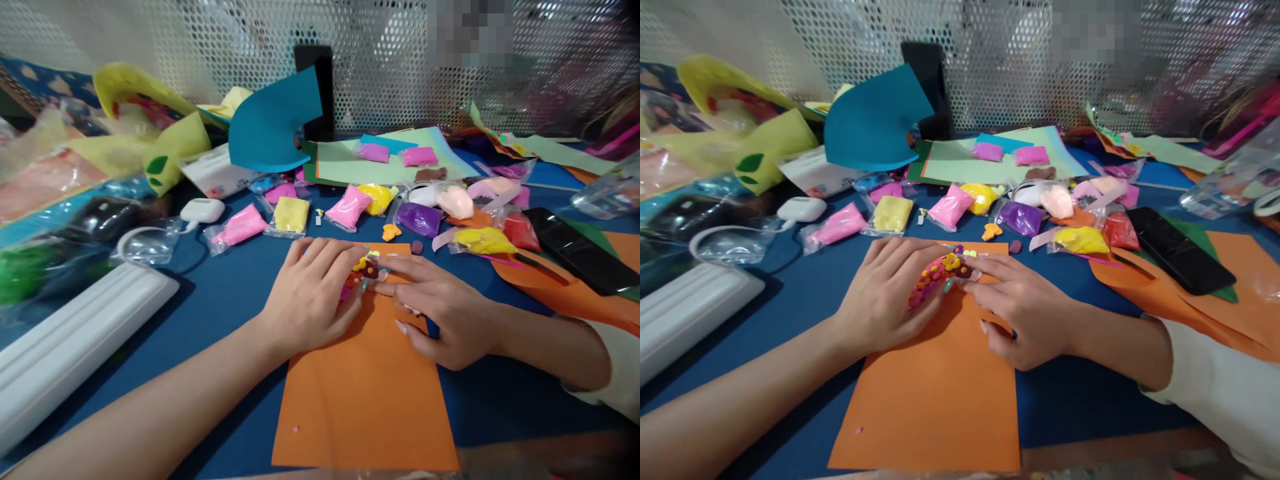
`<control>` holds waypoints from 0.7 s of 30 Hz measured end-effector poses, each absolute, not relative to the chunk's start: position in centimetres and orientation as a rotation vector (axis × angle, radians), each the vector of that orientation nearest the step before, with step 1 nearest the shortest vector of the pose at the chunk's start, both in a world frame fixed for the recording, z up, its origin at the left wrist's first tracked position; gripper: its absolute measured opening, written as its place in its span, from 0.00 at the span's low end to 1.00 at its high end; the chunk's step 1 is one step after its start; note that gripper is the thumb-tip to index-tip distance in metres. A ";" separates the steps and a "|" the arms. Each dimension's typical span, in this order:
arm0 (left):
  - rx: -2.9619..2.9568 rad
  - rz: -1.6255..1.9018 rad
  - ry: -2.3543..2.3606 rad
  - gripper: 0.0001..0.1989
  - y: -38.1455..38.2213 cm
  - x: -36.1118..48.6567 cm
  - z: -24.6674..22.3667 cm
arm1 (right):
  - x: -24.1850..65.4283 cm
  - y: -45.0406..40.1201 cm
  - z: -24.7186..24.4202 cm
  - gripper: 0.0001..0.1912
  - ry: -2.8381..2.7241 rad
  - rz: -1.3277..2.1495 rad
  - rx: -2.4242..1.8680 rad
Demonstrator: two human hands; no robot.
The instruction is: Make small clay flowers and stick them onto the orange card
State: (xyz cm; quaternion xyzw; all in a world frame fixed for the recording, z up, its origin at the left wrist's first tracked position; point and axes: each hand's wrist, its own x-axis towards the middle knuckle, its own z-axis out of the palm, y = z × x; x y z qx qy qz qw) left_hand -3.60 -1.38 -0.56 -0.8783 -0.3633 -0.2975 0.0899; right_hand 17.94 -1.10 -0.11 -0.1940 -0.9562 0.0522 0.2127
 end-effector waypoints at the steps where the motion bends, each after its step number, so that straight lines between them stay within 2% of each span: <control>1: -2.615 -0.885 -1.082 0.15 -1.4 -3.6 -0.6 | 18.0 -1.1 -0.2 0.10 -2.643 0.143 -0.534; 5: -2.617 -0.894 -1.090 0.13 -1.3 -3.7 -0.6 | 18.2 -1.0 -0.3 0.06 -2.540 0.149 -0.539; 12: -2.624 -0.877 -1.130 0.12 -1.2 -3.7 -0.8 | 18.4 -1.0 -0.1 0.07 -2.501 0.188 -0.552; 18: -2.811 -0.698 -1.140 0.18 -0.9 -3.9 -1.2 | 18.3 -0.9 -0.1 0.09 -2.450 0.287 -0.593; 21: -2.818 -0.667 -1.047 0.17 -1.0 -3.9 -1.2 | 18.4 -0.9 -0.3 0.08 -2.411 0.261 -0.630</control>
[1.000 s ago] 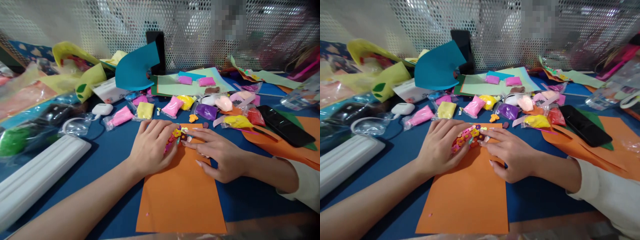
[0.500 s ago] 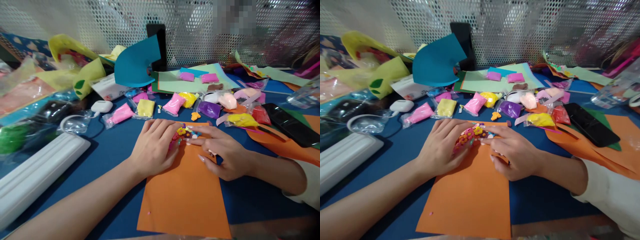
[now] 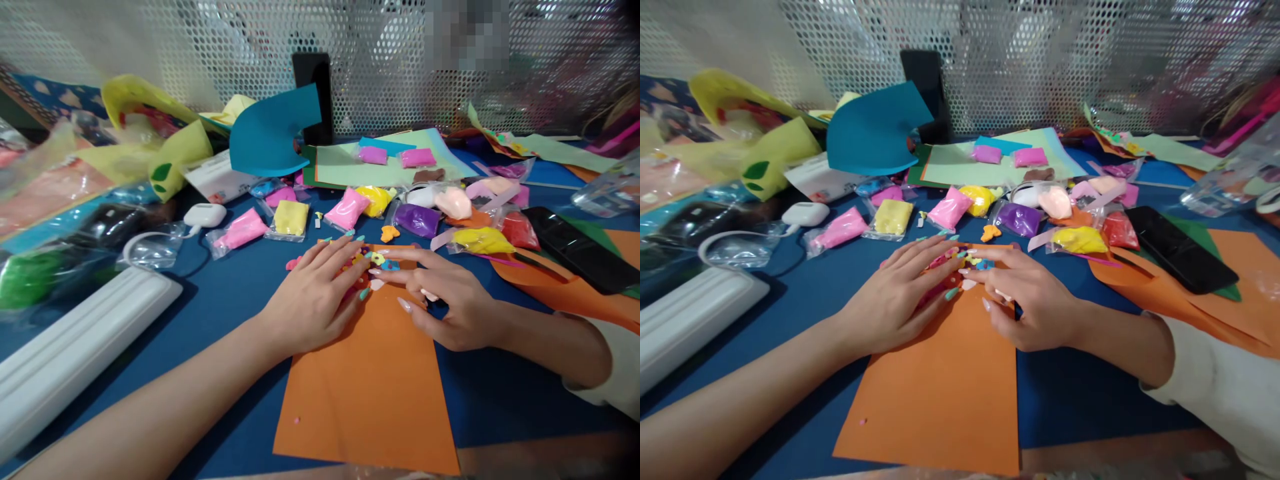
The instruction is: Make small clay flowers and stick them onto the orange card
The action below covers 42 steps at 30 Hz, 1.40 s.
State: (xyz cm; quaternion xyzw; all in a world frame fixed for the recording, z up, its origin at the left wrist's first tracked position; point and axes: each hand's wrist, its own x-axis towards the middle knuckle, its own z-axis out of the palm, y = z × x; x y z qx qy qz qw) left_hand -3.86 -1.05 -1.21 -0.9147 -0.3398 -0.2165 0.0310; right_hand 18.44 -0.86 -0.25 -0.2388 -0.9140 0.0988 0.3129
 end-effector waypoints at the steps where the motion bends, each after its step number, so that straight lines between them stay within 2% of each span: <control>1: -2.809 -0.676 -0.994 0.16 -1.2 -3.8 -1.2 | 18.5 -0.9 -0.3 0.09 -2.402 0.238 -0.641; 12: -2.765 -0.610 -0.799 0.15 -1.9 -3.5 -0.7 | 18.5 -0.9 -0.5 0.15 -2.569 -0.131 -0.590; 18: -2.760 -0.641 -0.764 0.14 -1.7 -3.6 -0.8 | 18.6 -0.9 -0.4 0.13 -2.562 -0.105 -0.596; 22: -2.746 -0.656 -0.781 0.13 -1.7 -3.5 -0.8 | 18.8 -0.9 -0.1 0.09 -2.496 0.045 -0.543; 29: -2.436 -0.860 -0.799 0.08 -2.1 -3.7 -0.1 | 18.9 -0.7 -0.3 0.09 -2.406 0.122 -0.645; 31: -2.407 -0.881 -0.724 0.09 -2.5 -3.8 0.2 | 18.6 -1.0 -0.3 0.08 -2.443 0.182 -0.601; 35: -2.499 -0.888 -0.539 0.11 -3.6 -3.5 0.5 | 18.1 -2.1 0.0 0.20 -2.537 0.355 -0.495; 40: -2.532 -0.973 -0.441 0.12 -5.0 -2.9 0.5 | 17.6 -3.4 0.1 0.13 -2.520 0.236 -0.259; 42: -2.496 -0.952 -0.452 0.13 -5.5 -2.8 0.6 | 17.5 -3.5 0.0 0.16 -2.541 0.270 -0.261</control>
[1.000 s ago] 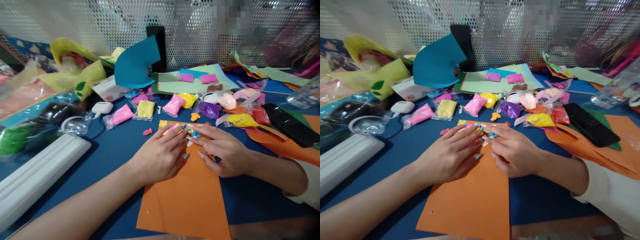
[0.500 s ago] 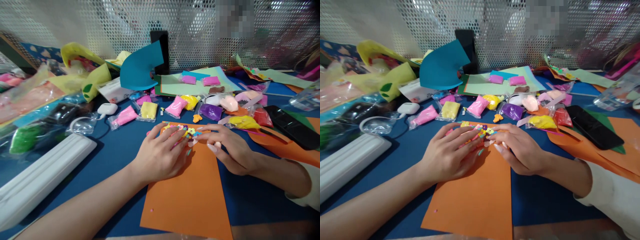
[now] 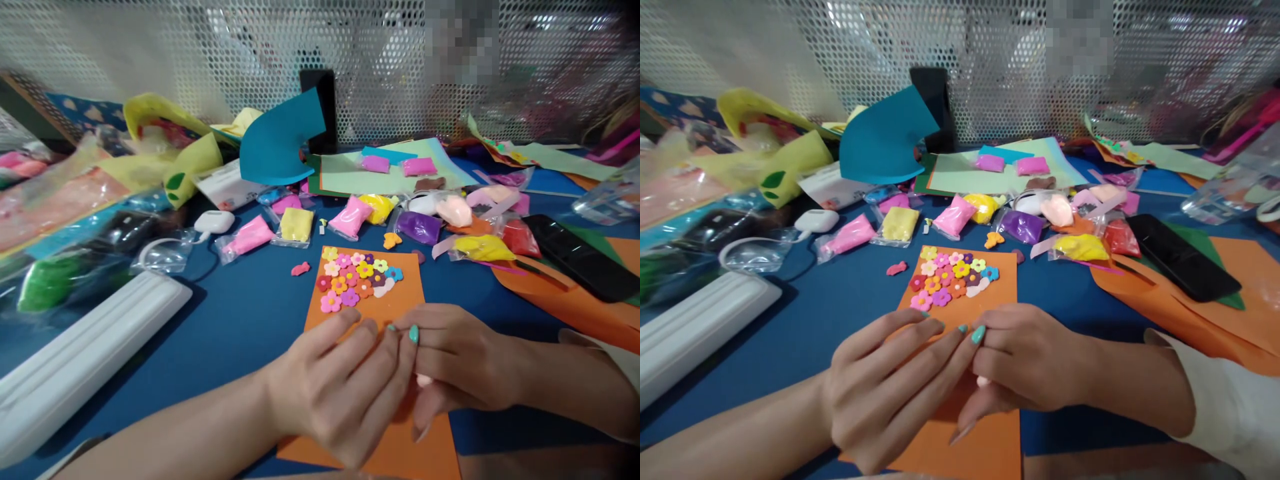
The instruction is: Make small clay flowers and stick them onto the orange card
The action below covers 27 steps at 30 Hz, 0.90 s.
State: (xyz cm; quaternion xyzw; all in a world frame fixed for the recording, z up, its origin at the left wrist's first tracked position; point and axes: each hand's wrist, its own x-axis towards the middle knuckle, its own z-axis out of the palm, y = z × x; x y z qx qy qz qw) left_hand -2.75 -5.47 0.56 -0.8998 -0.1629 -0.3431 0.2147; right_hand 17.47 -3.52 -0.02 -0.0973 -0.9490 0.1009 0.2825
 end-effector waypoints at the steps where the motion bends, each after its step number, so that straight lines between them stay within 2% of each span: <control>1: -2.470 -0.943 -0.448 0.13 -5.6 -2.6 0.6 | 17.4 -3.5 -0.1 0.19 -2.565 0.310 -0.295; 4: -2.412 -0.949 -0.468 0.12 -5.9 -2.1 0.7 | 17.4 -3.2 -0.2 0.25 -2.592 0.372 -0.347; 6: -2.382 -1.004 -0.525 0.09 -6.0 -1.6 0.6 | 17.6 -3.0 -0.2 0.24 -2.553 0.319 -0.298; 9: -2.394 -1.040 -0.569 0.11 -6.0 -0.9 0.2 | 17.9 -3.0 0.0 0.21 -2.534 0.249 -0.302; 14: -2.527 -0.988 -0.540 0.13 -6.2 -0.5 -0.3 | 17.4 -3.5 -0.2 0.30 -2.673 0.176 -0.372; 21: -2.631 -0.941 -0.455 0.10 -6.0 -0.6 -0.5 | 17.5 -3.4 0.0 0.32 -2.707 0.783 -0.490; 27: -2.629 -0.936 -0.515 0.12 -5.5 -0.8 -0.5 | 17.6 -2.6 1.2 0.29 -2.551 1.310 -0.650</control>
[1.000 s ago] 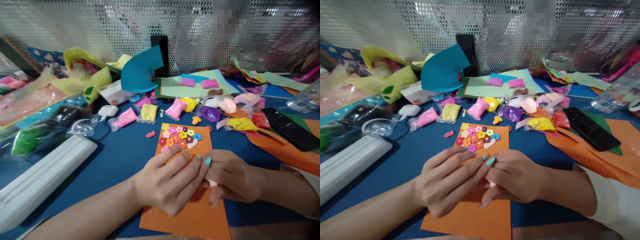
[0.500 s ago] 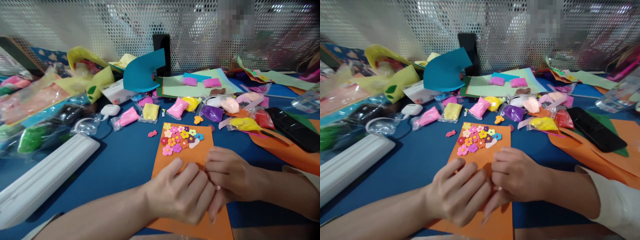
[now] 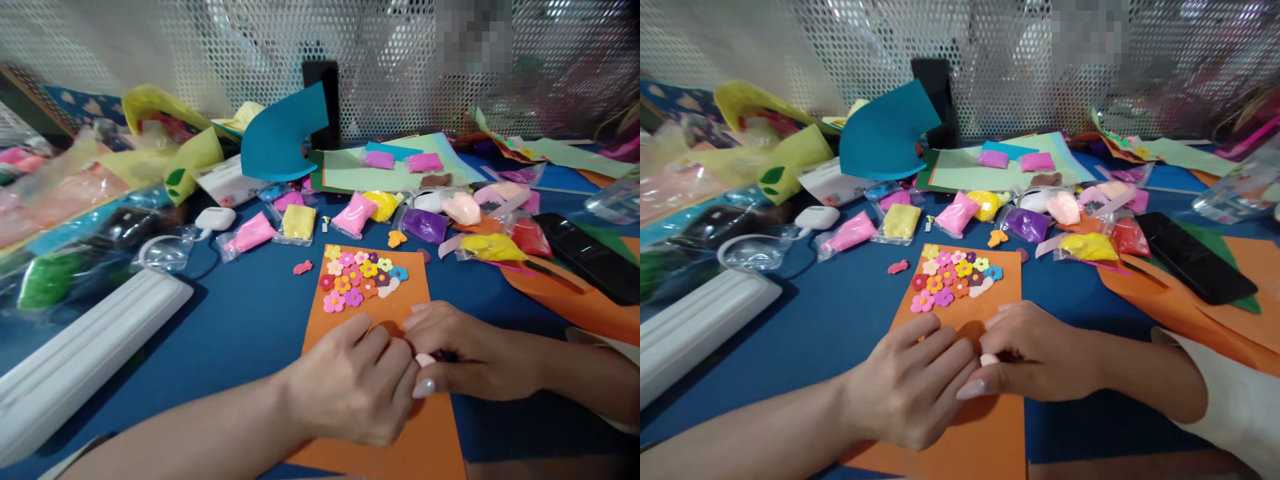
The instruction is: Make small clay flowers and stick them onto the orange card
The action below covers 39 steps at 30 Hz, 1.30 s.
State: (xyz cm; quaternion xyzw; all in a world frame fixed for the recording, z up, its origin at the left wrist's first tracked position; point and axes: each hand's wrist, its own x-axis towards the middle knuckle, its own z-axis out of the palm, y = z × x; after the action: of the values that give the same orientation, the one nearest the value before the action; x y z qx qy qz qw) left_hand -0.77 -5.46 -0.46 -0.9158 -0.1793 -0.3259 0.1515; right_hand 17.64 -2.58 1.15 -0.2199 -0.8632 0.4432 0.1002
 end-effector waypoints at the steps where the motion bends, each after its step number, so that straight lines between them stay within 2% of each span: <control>1: -2.622 -0.939 -0.530 0.11 -5.4 -0.8 -0.4 | 17.7 -2.4 1.2 0.28 -2.487 1.409 -0.684; 5: -2.618 -0.979 -0.695 0.12 -4.7 -1.5 -0.2 | 17.8 -2.0 0.9 0.24 -2.076 1.634 -0.936; 13: -2.387 -1.194 -1.024 0.03 -0.9 -5.4 0.9 | 18.0 -2.3 0.4 0.23 -1.834 1.580 -1.088; 17: -2.555 -1.211 -0.984 0.07 -1.2 -4.9 0.6 | 18.2 -2.2 0.3 0.26 -1.918 1.600 -0.883; 24: -2.624 -1.048 -0.720 0.14 -3.1 -3.1 0.2 | 17.8 -2.4 0.6 0.18 -2.402 1.283 -0.859; 26: -2.612 -1.003 -0.648 0.13 -3.2 -2.9 0.0 | 17.7 -2.3 0.6 0.18 -2.527 1.151 -0.771; 28: -2.635 -0.956 -0.590 0.08 -3.2 -2.8 -0.2 | 17.6 -2.3 0.7 0.18 -2.590 1.059 -0.715; 31: -2.690 -0.904 -0.534 0.05 -3.1 -2.8 -0.4 | 17.5 -2.3 0.9 0.19 -2.578 1.073 -0.738; 33: -2.706 -0.910 -0.517 0.05 -3.0 -2.9 -0.4 | 17.5 -2.3 0.8 0.20 -2.473 1.230 -0.777; 36: -2.695 -0.938 -0.540 0.02 -2.8 -3.1 -0.4 | 17.7 -2.2 0.4 0.20 -2.034 1.479 -0.971; 39: -2.654 -0.960 -0.582 0.02 -2.6 -3.5 -0.3 | 17.9 -1.7 -0.2 0.19 -1.610 1.462 -1.101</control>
State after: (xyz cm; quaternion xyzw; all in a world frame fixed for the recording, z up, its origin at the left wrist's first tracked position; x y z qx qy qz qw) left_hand -3.51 -2.64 -0.35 -0.9132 -0.2002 -0.3304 0.1294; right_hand 17.86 -1.69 -0.17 -0.4239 -0.6200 0.5629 0.3450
